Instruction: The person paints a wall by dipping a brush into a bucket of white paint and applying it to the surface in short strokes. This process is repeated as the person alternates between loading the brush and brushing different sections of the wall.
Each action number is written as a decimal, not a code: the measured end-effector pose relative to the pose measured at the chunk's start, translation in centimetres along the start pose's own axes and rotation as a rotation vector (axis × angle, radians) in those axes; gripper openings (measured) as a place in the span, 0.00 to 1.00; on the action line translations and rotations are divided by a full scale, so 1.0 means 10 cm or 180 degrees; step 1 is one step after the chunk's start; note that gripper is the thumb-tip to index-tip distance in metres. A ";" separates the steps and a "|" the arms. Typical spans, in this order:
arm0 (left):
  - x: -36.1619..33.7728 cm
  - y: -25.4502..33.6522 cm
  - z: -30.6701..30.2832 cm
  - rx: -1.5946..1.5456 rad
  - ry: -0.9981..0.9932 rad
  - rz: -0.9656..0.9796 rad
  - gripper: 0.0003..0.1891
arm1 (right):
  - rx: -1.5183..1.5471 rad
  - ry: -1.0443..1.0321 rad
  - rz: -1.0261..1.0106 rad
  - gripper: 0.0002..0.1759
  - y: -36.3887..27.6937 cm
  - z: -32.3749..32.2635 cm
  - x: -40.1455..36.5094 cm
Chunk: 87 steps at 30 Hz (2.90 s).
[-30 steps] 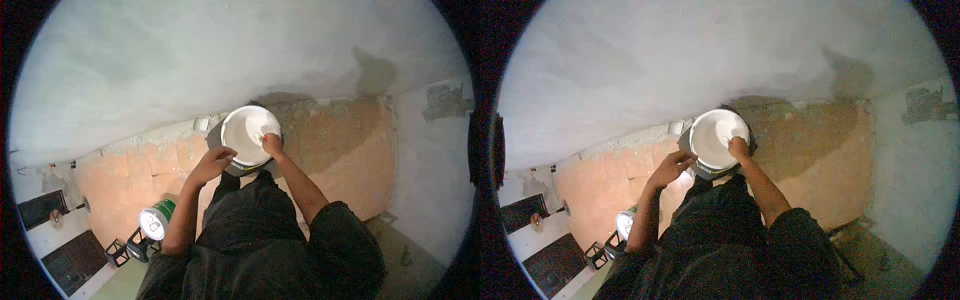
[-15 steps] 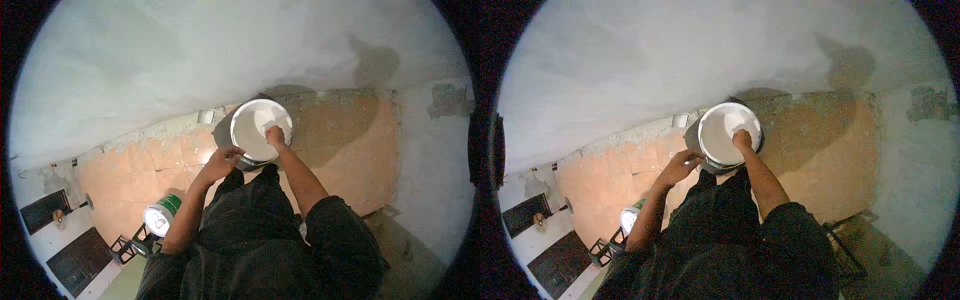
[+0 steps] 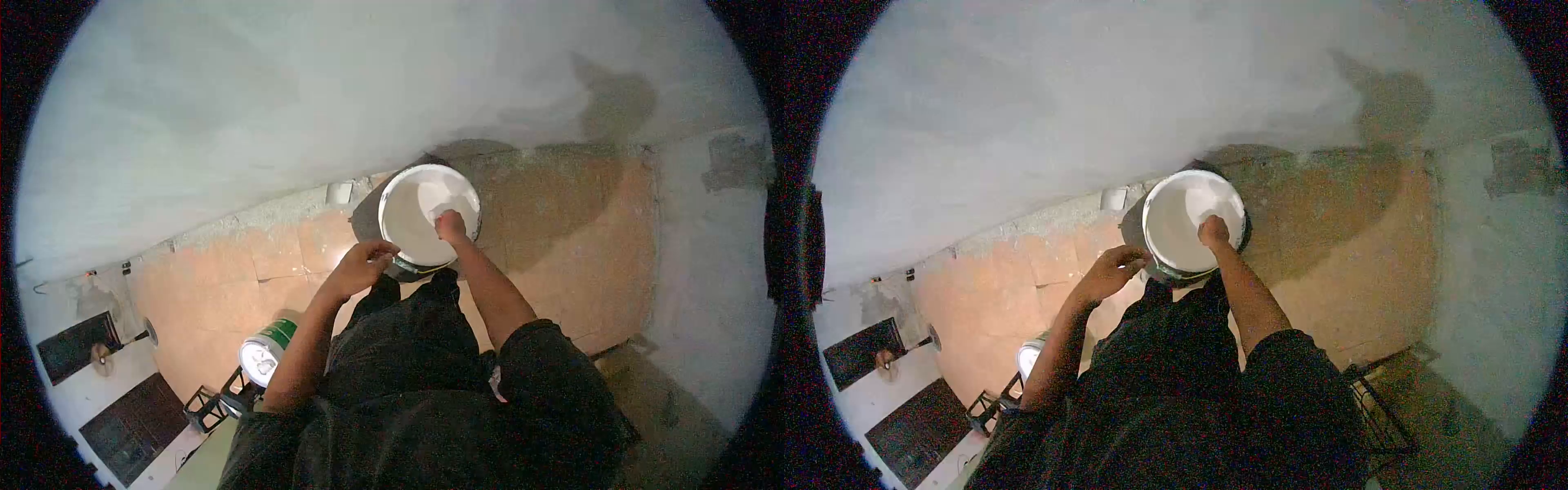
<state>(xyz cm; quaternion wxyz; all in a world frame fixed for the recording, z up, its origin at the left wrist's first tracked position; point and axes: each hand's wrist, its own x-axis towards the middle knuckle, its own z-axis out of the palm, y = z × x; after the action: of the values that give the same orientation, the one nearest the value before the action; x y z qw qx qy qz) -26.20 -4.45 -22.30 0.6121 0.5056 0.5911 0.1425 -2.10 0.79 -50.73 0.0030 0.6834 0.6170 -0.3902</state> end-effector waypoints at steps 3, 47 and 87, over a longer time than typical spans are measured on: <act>-0.05 0.11 0.06 0.0021 -0.0182 -0.0465 0.14 | -0.0494 -0.0754 -0.0687 0.13 0.24 0.14 0.08; 0.33 0.07 0.69 -0.0931 0.0014 -0.0533 0.15 | -0.0964 -0.0088 -0.0982 0.23 0.58 -0.78 -0.80; 0.48 0.02 0.70 -0.0739 -0.0243 -0.0503 0.17 | 0.0818 -0.0187 -0.0563 0.15 0.51 -0.82 -0.93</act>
<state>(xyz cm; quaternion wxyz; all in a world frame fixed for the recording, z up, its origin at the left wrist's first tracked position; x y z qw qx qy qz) -18.79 -3.83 -26.36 0.6978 0.3883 0.5849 0.1420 7.11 -4.27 -42.47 -0.1008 0.6094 0.6194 -0.4845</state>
